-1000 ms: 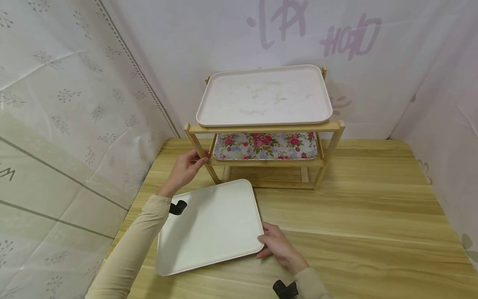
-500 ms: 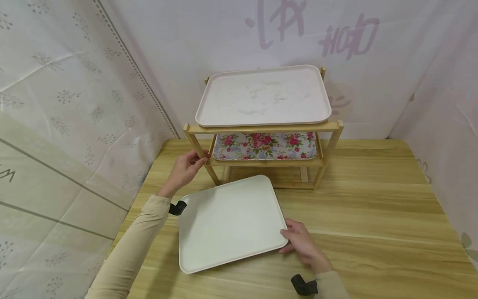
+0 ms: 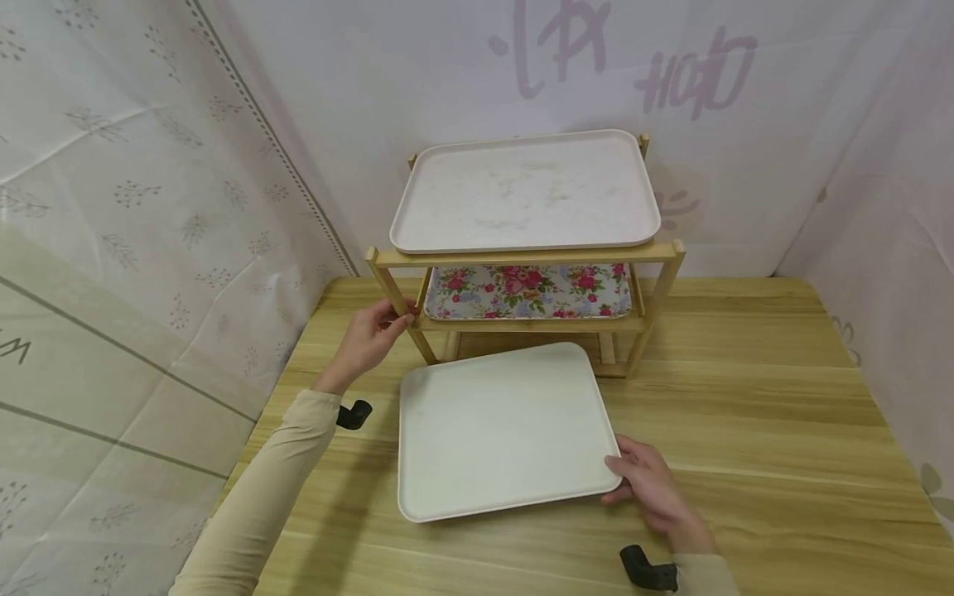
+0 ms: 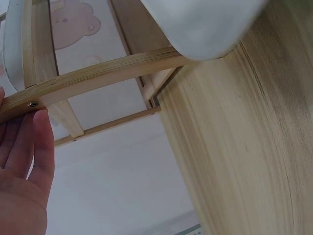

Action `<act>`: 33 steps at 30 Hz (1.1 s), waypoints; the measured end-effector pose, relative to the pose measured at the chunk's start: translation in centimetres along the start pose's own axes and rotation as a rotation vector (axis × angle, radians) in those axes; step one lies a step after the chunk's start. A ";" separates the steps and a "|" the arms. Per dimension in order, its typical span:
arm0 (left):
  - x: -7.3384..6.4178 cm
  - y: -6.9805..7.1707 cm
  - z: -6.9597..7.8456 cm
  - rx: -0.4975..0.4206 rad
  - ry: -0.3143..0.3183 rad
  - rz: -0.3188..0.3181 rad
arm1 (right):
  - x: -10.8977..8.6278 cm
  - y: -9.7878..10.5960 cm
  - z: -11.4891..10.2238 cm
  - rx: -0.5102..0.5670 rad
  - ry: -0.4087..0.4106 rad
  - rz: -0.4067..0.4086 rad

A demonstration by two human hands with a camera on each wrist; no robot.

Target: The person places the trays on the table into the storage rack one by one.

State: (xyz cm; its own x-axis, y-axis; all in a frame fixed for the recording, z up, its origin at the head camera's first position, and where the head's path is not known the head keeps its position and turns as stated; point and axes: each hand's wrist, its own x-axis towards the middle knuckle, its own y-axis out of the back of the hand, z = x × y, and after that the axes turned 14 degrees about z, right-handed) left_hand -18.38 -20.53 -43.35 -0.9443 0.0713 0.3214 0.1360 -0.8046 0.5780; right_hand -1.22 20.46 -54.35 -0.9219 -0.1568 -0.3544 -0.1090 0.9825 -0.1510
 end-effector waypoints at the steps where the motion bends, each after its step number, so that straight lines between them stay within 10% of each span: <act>1: 0.0 0.0 0.0 0.000 0.001 0.000 | -0.1 0.3 0.1 0.006 -0.002 0.001; 33: 0.0 0.0 0.1 -0.003 0.009 0.004 | 3.5 1.1 -0.1 0.136 -0.179 0.179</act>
State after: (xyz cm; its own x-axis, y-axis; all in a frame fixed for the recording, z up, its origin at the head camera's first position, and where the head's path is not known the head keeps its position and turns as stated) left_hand -18.36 -20.48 -43.22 -0.9463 0.0625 0.3171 0.1392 -0.8067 0.5743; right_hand -4.60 20.96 -55.60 -0.8401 -0.0093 -0.5424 0.1115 0.9755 -0.1895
